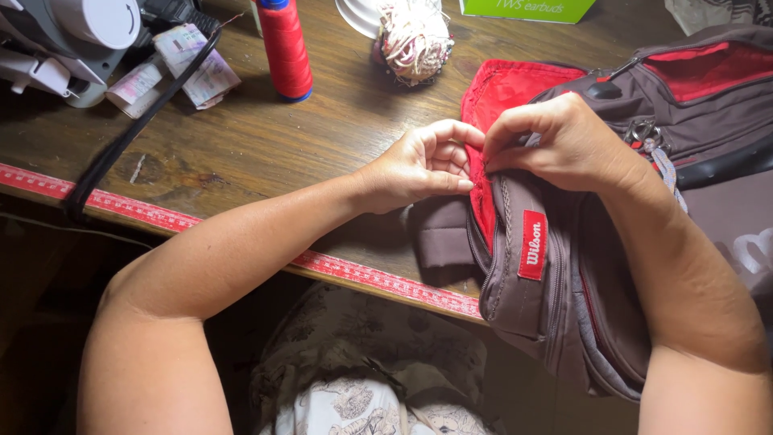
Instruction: The person is sewing a red fabric lining into a brown backpack by hand using a needle and red thread. They pull the thread through the material and adjust the backpack's position on the wooden desk to continue the stitch along the edge.
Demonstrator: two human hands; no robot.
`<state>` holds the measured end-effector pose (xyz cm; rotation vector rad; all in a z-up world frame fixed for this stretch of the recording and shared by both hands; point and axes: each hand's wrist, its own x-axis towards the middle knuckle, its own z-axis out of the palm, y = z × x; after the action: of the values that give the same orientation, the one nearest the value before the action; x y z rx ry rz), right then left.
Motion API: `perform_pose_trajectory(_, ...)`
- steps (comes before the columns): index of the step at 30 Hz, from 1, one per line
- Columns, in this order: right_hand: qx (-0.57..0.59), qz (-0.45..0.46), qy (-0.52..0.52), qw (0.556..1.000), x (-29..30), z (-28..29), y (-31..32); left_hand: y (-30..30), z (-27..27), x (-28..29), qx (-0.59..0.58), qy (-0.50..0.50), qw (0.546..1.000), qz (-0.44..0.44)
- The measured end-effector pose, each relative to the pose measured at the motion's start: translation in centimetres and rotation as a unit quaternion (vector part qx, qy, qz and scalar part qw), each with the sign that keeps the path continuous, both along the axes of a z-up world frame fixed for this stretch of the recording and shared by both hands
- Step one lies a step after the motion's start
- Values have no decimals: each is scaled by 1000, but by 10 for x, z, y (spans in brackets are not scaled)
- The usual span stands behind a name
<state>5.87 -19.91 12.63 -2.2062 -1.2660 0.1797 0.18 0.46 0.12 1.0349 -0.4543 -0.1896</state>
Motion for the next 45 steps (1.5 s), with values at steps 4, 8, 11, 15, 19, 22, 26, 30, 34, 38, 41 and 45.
perform_pose_trajectory(4, 15, 21, -15, 1000, -3, -7, 0, 3, -3, 5, 10, 4, 1000, 0)
perform_pose_trajectory(8, 19, 22, -13, 999, -9, -3, 3, 3, 2, 2, 16, 8, 1000, 1)
perform_pose_trajectory(11, 14, 27, -32, 999, -18, 16, 4, 4, 13, -4, 17, 5, 1000, 3)
perform_pose_trajectory(15, -60, 39, -85, 994, -20, 29, -4, 5, 34, -19, 53, -3, 998, -31)
perform_pose_trajectory(19, -50, 90, -169, 980, -47, 37, 5, -3, 31, -21, 72, -18, 997, 11)
perform_pose_trajectory(22, -200, -28, -272, 941, -67, 23, 5, -3, 21, -18, 31, -44, 999, -2)
perform_pose_trajectory(26, -200, -52, -268, 941, -70, 15, 0, -4, 22, -18, 23, -28, 999, 0)
perform_pose_trajectory(30, -167, -63, -267, 947, -68, 8, 1, -3, 22, -17, 6, -29, 1000, -5)
perform_pose_trajectory(34, -169, -71, -269, 946, -72, 4, 1, -3, 24, -19, 3, -32, 999, -11)
perform_pose_trajectory(38, -166, -75, -287, 940, -84, 4, 4, 0, 31, -25, 5, -31, 999, -11)
perform_pose_trajectory(41, -119, -45, -326, 937, -87, 3, 3, 1, 35, -27, 18, -45, 999, -13)
perform_pose_trajectory(45, -168, -4, -454, 875, -90, 2, 5, 1, 34, -27, 67, -92, 993, -13)
